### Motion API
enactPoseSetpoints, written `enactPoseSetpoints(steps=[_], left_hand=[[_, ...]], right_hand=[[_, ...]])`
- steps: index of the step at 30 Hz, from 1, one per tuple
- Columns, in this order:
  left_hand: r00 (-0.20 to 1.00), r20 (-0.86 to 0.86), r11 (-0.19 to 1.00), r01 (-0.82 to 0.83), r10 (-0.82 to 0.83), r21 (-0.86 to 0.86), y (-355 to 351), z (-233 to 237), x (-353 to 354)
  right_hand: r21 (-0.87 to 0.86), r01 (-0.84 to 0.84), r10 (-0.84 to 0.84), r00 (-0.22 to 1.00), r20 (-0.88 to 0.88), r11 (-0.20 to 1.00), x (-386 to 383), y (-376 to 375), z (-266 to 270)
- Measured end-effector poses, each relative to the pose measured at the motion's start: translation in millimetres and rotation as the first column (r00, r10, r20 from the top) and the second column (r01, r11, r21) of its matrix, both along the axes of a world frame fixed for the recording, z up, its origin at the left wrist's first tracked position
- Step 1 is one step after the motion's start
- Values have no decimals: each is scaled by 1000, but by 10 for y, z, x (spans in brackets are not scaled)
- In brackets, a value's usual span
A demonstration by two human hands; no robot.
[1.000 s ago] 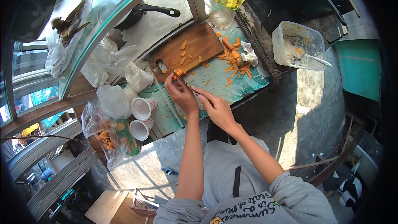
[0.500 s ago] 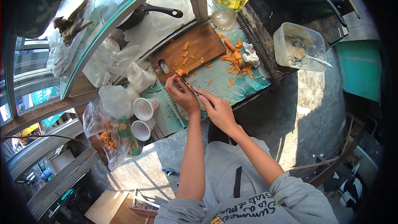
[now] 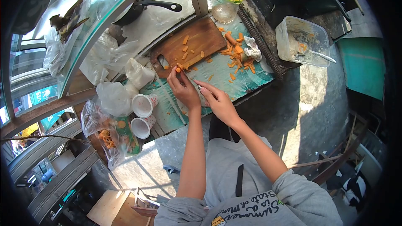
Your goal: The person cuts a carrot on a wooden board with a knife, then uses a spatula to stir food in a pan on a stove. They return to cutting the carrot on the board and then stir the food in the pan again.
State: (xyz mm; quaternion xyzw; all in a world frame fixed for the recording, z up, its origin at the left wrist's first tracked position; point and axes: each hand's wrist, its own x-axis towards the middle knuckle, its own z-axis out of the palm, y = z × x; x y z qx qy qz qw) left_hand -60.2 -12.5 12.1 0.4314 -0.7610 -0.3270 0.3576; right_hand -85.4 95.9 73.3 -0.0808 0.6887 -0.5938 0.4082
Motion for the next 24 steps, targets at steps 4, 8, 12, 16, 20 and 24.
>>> enactPoseSetpoints(steps=[4,8,12,16,20,24], left_hand=[[999,36,998,3,-1,-63,-20,-20,-2],[1000,9,1000,6,-6,-18,4,13,-10],[1000,25,1000,-4,5,-28,4,-14,-5],[1000,29,1000,-8,8,12,18,8,-8],[999,46,1000,2,-1,-29,14,20,-8],[999,51,998,21,-18,-63,5,21,-12]], right_hand=[[92,-51,57,997,-57,994,-30,26,52],[150,-68,85,990,-110,986,-8,19,62],[127,-49,60,994,-89,991,27,2,62],[156,-38,52,995,-87,987,27,-7,49],[82,-14,18,999,-40,996,51,-22,-22],[86,-3,9,998,-61,996,48,-29,-82]])
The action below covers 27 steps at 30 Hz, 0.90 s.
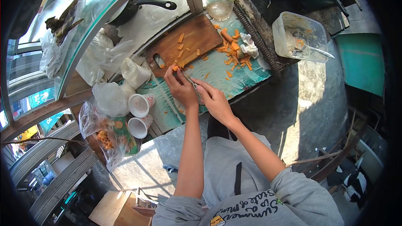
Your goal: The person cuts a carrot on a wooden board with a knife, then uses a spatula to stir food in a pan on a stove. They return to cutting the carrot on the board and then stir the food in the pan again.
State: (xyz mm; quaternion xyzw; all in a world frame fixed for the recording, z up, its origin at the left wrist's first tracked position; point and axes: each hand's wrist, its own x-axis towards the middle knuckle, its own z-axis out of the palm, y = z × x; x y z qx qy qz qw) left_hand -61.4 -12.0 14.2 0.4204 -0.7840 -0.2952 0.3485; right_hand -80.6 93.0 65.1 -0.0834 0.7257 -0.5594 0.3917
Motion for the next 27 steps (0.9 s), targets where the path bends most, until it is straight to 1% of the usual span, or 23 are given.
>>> enactPoseSetpoints(steps=[1,3,5,6,7,8,10,11,13,17,18,19,20,21,22,23,25,27], left_hand=[[1000,4,999,14,-14,-39,-5,-5,-2],[1000,9,1000,0,0,-4,8,-5,1],[1000,12,1000,-15,15,26,0,-3,-9],[1000,11,1000,-10,10,-14,2,0,-11],[1000,12,999,-4,4,-54,5,3,-8],[1000,13,998,-2,3,-55,5,7,-10],[1000,4,1000,-27,27,3,3,-26,-6],[1000,4,1000,-26,26,4,1,-43,-2],[999,10,997,-35,34,63,-5,-56,8],[1000,3,1000,-17,17,8,9,-25,-7],[1000,0,997,-28,28,67,24,2,-12],[999,-2,991,-39,40,124,26,22,-14],[999,0,991,-41,41,124,15,13,-9],[1000,-3,997,-24,25,68,3,-9,-5],[1000,-5,1000,-7,7,10,-5,-29,-2],[1000,-5,1000,-8,8,10,-7,-46,6],[1000,1,999,-23,23,44,-7,-45,13],[1000,5,999,-21,21,42,-13,-47,19]], right_hand=[[32,-19,19,1000,20,999,-26,2,-18],[63,-39,37,998,41,997,-33,7,-51],[78,-35,39,998,-55,996,-22,1,-86],[77,-35,39,998,-55,996,-24,-1,-67],[14,0,0,1000,11,1000,-23,-4,-35],[-49,40,-36,996,79,998,-22,-14,-13],[-68,15,-9,996,89,998,-4,-26,-1],[-83,-9,17,995,98,997,2,-26,5],[-56,-2,6,997,79,998,19,-47,21],[5,35,-35,997,64,999,26,-40,-59],[4,35,-35,997,63,999,25,-32,-92],[-5,33,-32,999,12,999,27,-23,-124],[-11,30,-30,999,-38,999,40,-13,-151],[-10,29,-30,999,-36,1000,43,-13,-125],[-49,37,-37,999,20,998,41,-14,-91],[-88,47,-40,996,75,995,37,-23,-56],[-75,34,-28,997,76,997,45,-40,-13],[-58,23,-18,997,78,998,53,-43,16]])
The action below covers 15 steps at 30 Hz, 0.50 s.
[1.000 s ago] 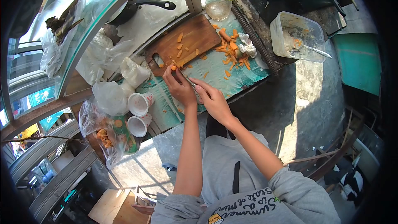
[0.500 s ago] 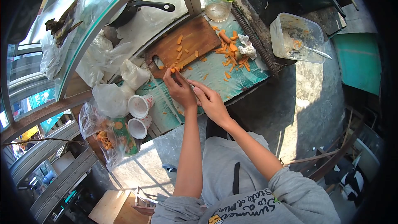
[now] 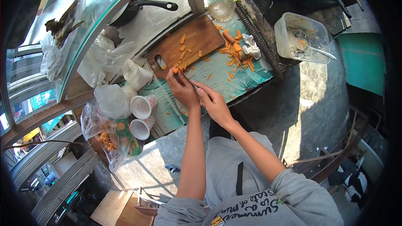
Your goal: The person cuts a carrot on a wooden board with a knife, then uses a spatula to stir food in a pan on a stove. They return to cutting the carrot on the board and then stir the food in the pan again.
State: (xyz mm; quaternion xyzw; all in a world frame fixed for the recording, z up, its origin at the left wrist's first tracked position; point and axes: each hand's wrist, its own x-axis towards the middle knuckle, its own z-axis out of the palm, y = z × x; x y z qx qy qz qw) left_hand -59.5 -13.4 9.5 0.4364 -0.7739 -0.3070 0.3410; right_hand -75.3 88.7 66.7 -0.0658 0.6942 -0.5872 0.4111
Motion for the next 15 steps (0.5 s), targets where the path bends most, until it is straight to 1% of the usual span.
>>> enactPoseSetpoints(steps=[3,5,7,9,11,13,15], left_hand=[[1000,-3,1000,0,0,22,12,18,-11],[1000,-7,999,-2,2,48,17,32,-13],[1000,-2,1000,25,-25,-19,-6,6,-9],[1000,-3,1000,20,-20,-22,1,-4,-11],[1000,-4,999,18,-18,-26,8,0,-19],[1000,-15,1000,1,0,23,7,-6,-12],[1000,-18,1000,2,-1,29,12,-9,-7]], right_hand=[[52,-16,17,999,-33,999,-5,-5,4],[69,-14,21,993,-112,998,-16,-2,-29],[94,-26,38,991,-126,995,-22,-8,-76],[117,-38,54,989,-141,992,-32,-20,-117],[166,-42,76,976,-202,985,-45,-24,-146],[181,-42,85,968,-234,983,-29,-26,-161],[196,-42,94,960,-265,980,-3,-24,-189]])
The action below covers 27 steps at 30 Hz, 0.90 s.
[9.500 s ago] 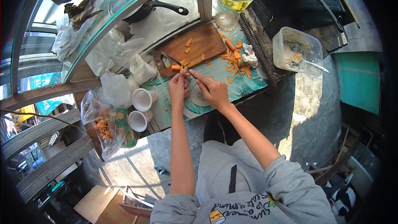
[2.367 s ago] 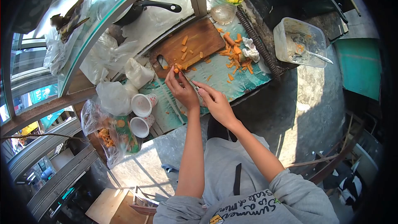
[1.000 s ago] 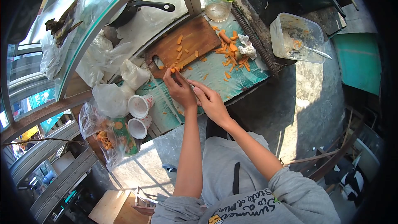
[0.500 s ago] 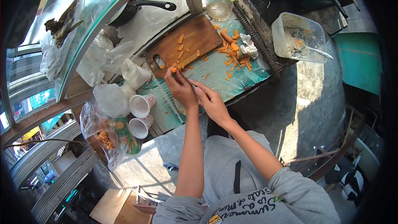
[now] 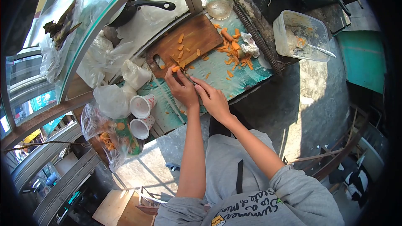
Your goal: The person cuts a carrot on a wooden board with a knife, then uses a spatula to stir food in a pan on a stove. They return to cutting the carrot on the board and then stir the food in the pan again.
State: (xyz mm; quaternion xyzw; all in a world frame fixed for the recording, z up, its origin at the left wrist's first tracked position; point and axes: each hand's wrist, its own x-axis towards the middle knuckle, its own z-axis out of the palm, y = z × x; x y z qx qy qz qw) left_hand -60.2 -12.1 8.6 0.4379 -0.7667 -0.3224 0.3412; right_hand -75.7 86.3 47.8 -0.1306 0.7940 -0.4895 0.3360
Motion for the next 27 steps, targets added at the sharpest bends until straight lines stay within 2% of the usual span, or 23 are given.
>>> enactPoseSetpoints(steps=[8,12,13,14,17,20,22,27], left_hand=[[1000,-18,998,-21,20,-59,-14,-34,-8],[996,-76,997,-36,41,66,2,12,-22],[994,-99,994,-40,51,105,9,17,-22],[994,-99,994,-40,51,105,4,24,-21],[995,-91,995,-41,49,88,-24,-24,-3],[991,-123,992,-43,58,116,-20,-47,-8],[989,-139,998,-36,41,43,-28,-51,-16],[989,-138,997,-43,52,63,-27,-18,-24]], right_hand=[[-119,47,-50,999,-17,992,7,7,-108],[-154,52,-60,997,-49,987,-16,12,-108],[-130,35,-35,999,7,991,-36,20,-66],[-107,17,-11,998,64,994,-48,23,-39],[-120,19,-11,998,67,993,-44,29,-46],[-126,18,-11,998,57,992,-39,32,-68],[-163,34,-31,999,22,986,-27,24,-99],[-204,40,-45,999,-24,978,-27,1,-112]])
